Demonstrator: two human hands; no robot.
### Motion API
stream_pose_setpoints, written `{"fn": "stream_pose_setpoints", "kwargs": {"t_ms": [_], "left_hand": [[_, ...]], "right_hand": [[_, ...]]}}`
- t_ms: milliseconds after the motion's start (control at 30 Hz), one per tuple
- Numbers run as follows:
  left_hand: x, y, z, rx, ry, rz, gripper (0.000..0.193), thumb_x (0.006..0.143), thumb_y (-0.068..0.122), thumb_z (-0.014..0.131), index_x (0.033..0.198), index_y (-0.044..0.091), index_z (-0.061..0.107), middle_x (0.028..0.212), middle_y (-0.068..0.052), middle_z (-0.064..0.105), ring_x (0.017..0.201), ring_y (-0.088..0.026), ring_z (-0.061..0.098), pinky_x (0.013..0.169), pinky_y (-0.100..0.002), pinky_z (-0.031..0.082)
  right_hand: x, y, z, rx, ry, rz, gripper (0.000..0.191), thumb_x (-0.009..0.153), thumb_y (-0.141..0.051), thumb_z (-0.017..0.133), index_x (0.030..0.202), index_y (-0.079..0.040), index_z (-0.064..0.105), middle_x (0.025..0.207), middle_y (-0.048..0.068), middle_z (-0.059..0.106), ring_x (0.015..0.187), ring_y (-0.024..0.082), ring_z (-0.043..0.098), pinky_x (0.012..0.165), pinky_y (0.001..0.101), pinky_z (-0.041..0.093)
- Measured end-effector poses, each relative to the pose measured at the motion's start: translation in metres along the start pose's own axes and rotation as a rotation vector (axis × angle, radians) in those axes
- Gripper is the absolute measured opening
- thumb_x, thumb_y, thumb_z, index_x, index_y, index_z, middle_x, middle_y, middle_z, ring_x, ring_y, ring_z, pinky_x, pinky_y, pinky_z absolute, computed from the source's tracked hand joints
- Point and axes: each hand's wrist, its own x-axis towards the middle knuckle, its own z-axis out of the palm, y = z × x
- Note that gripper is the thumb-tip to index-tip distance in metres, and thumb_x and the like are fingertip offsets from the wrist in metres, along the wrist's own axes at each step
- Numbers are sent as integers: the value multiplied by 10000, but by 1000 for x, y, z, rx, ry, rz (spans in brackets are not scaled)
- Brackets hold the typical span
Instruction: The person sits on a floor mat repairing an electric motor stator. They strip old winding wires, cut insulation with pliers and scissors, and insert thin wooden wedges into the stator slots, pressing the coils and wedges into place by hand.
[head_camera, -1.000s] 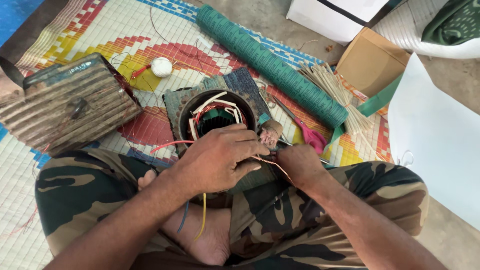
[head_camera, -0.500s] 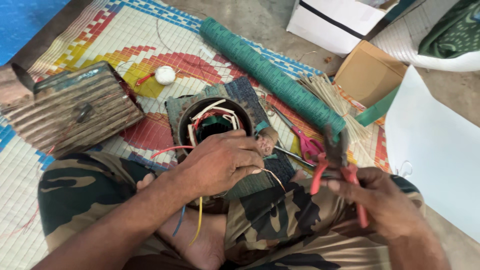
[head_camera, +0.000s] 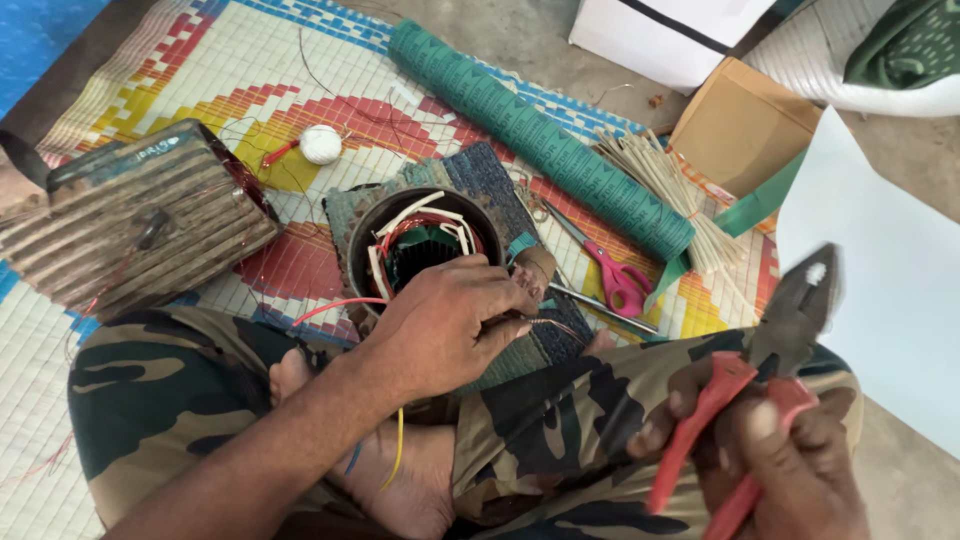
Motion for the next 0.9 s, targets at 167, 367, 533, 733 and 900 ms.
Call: {"fn": "stream_pose_setpoints", "kwargs": {"t_ms": [167, 367, 533, 733, 900], "left_hand": [[0, -2, -1, -10, -13, -19, 142, 824, 156, 785, 906, 74, 704, 860, -59, 701, 861, -293, 667, 767, -428, 531], [0, -3, 1, 6, -19, -5, 129, 879, 187, 741, 918, 67, 714, 905, -57, 709, 891, -288, 671, 788, -422, 539], [1, -1, 2, 22, 14, 12, 134, 877, 198, 732, 916, 70, 721, 916, -56, 709, 903, -287, 668, 789, -422, 536], [1, 1, 0, 51, -49, -22, 115, 841, 189, 752, 855, 82, 715, 854, -37, 690, 841, -279, 639, 743, -423, 523], [0, 3, 0, 58, -58, -14, 103, 825, 182, 753, 851, 87, 724, 840, -33, 682, 851, -268, 639, 727, -413, 523]], "right_hand": [[-25, 60, 22, 27, -271, 268, 448, 863, -29, 883, 1190, 145, 632, 897, 255, 739, 803, 311, 743, 707, 415, 573], [-37, 94, 23, -90, -274, 379, 442, 1018, -282, 676, 1269, 80, 635, 1073, 162, 713, 1038, 206, 654, 934, 355, 499], [-17, 72, 48, -279, -123, 454, 630, 876, -362, 612, 1441, -85, 595, 1295, 61, 746, 1177, 121, 664, 1025, 301, 471], [-7, 57, 75, -377, -22, 478, 494, 953, -354, 606, 1350, -65, 655, 1101, 112, 771, 970, 151, 659, 909, 301, 503], [-6, 64, 77, -440, -6, 419, 432, 934, -348, 642, 1263, -75, 705, 980, 15, 725, 890, 69, 617, 811, 239, 496]]}}
